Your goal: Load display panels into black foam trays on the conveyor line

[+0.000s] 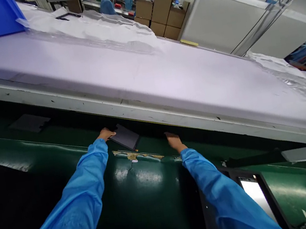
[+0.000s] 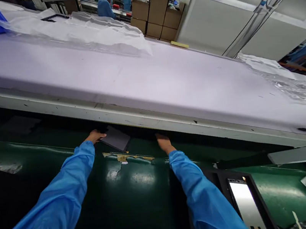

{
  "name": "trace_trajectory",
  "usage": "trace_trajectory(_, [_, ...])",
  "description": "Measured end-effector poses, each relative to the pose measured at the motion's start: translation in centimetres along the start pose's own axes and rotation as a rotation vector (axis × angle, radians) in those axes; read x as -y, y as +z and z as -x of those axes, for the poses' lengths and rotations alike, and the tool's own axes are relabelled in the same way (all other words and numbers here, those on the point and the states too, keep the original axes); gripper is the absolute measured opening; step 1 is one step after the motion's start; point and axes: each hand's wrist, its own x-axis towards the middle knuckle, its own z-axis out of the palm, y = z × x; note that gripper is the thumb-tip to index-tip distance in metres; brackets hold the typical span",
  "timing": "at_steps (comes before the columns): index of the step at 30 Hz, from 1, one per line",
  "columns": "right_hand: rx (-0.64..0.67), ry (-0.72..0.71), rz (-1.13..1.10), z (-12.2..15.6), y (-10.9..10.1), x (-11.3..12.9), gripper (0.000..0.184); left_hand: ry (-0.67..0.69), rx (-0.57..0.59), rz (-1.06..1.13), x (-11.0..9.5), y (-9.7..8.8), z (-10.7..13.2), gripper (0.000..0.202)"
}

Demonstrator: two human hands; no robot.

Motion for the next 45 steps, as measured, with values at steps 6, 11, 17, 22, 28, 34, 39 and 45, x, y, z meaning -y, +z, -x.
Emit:
trace_trajectory(6, [-0.083,0.18,-0.429,3.8,-7.5,-2.9,0.049,0.169,0.073,0.564,-3.1,-1.7,6.5,0.056])
trace_trajectory(11, [-0.01,0.007,-0.781,13.2,-12.5,-2.7,0.054,0.217,0.154,0.841,-3.4,-5.0,16.4,0.056])
trace_trajectory(17, [0.594,-0.498,-0.759,23.2,-18.0,5.3,0.051,0.164,0.744,0.78,-0.7,-5.8,32.8,0.044])
trace_trajectory(22, [0.849,-0.726,-0.646,26.8,-17.9,16.9,0.037,0.296,0.969,0.625,2.3,-6.7,41.5,0.04])
trace_trajectory(28, [0.694,-0.613,-0.76,29.5,-17.1,21.2,0.046,0.303,0.866,0.565,6.5,-8.9,44.8,0.039])
trace_trajectory(34, [0.101,-0.11,-1.633,37.1,-11.1,20.4,0.068,0.029,0.478,0.757,10.2,-10.8,44.6,0.048])
trace_trajectory(39, [-0.127,0.006,-1.524,44.1,-3.2,25.5,0.08,0.015,0.32,0.839,11.5,-8.8,46.6,0.046])
trace_trajectory(45, [-0.274,0.035,-1.331,49.2,0.9,27.4,0.082,-0.009,0.589,0.835,14.9,-7.3,51.5,0.057])
